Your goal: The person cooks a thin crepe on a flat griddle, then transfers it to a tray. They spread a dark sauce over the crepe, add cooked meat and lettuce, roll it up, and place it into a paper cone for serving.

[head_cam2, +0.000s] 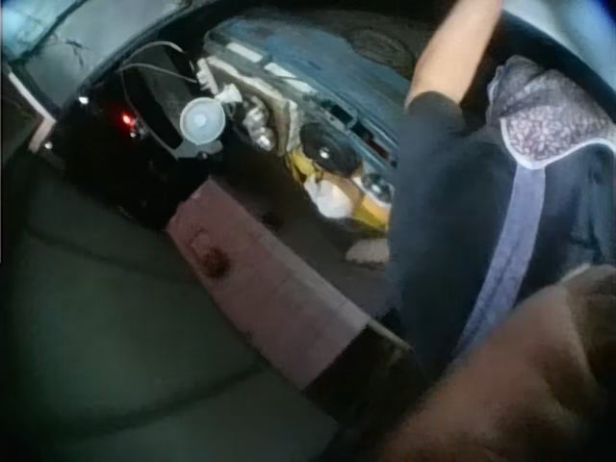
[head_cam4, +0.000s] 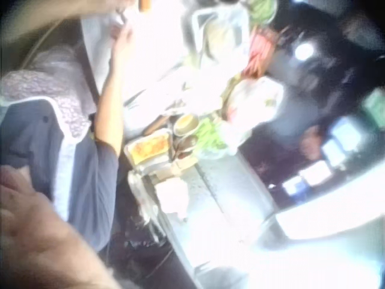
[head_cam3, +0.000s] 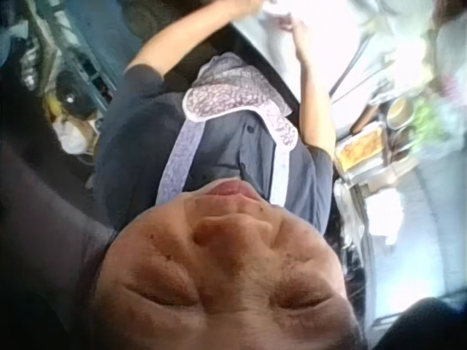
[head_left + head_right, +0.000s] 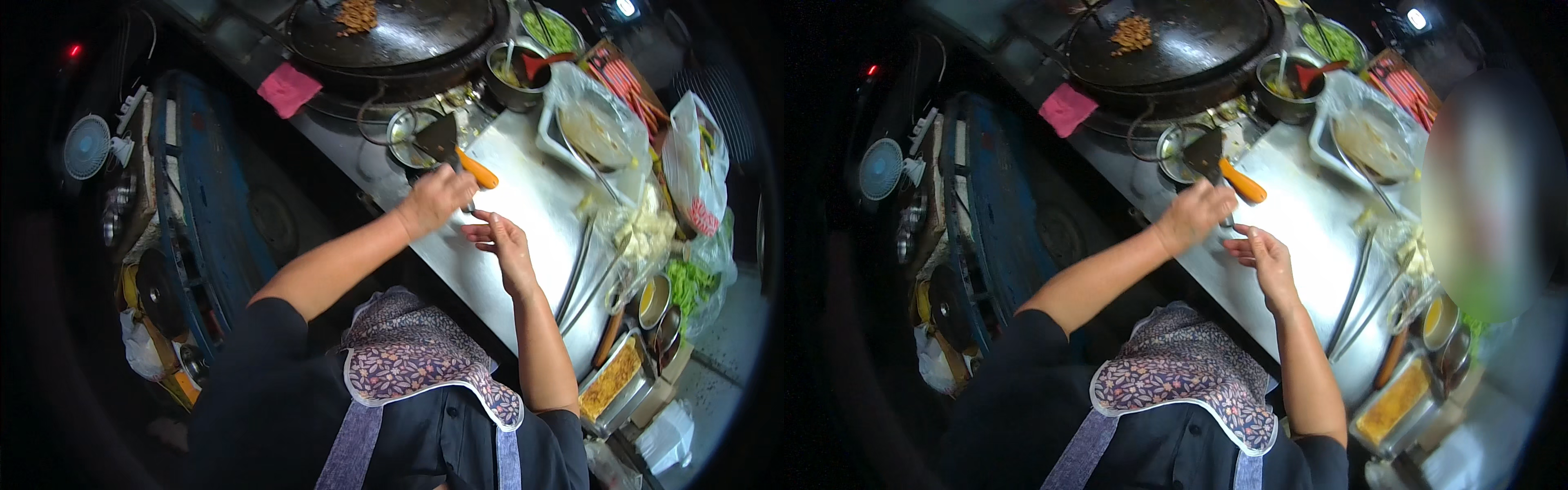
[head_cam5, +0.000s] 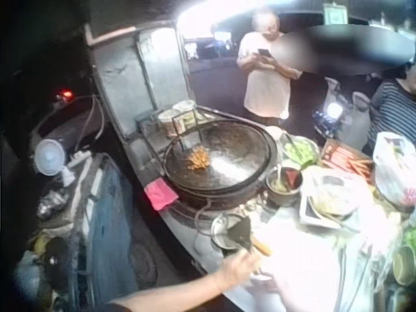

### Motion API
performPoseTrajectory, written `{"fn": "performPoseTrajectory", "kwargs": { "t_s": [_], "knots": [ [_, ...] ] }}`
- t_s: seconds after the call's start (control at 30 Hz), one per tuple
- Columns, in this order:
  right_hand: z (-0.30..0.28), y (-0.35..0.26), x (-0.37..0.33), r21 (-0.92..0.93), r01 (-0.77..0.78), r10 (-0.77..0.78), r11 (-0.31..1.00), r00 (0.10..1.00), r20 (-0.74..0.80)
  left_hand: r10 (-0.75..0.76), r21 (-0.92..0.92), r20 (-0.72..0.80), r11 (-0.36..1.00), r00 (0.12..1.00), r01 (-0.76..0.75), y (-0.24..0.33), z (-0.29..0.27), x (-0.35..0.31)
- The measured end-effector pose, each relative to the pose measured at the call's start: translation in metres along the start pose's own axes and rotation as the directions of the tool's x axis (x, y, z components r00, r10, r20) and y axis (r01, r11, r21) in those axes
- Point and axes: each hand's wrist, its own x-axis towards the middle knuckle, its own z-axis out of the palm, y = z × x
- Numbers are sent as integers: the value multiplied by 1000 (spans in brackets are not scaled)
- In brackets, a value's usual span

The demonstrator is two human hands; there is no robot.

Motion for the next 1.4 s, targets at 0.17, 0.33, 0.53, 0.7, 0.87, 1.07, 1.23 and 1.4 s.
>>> {"fn": "performPoseTrajectory", "kwargs": {
  "t_s": [0.17,0.33,0.53,0.7,0.87,1.07,1.23,1.4],
  "knots": [
    [48,-32,33,393,-171,45,904,950,308,-42,-99,-62,994,997,36,39,-54,-5],
    [79,-59,65,39,92,-95,995,991,92,-28,-152,-76,988,997,17,2,-94,-28],
    [89,-143,186,-853,294,-383,430,915,122,-414,-288,11,870,910,400,-92,-125,-74],
    [163,-211,331,-960,278,-450,47,863,228,-560,-357,50,763,827,538,-193,-152,-107],
    [216,-231,455,-990,113,-614,-80,777,138,-665,-364,101,668,740,650,-267,-183,-134],
    [243,-217,414,-992,17,-419,-126,905,69,-625,-369,79,705,777,605,-319,-181,-128],
    [216,-201,338,-995,42,-457,-88,886,78,-526,-424,71,753,847,503,-358,-162,-67],
    [148,-220,270,-948,106,-398,301,917,-24,-351,-341,61,873,934,350,-403,-134,-5]
  ]
}}
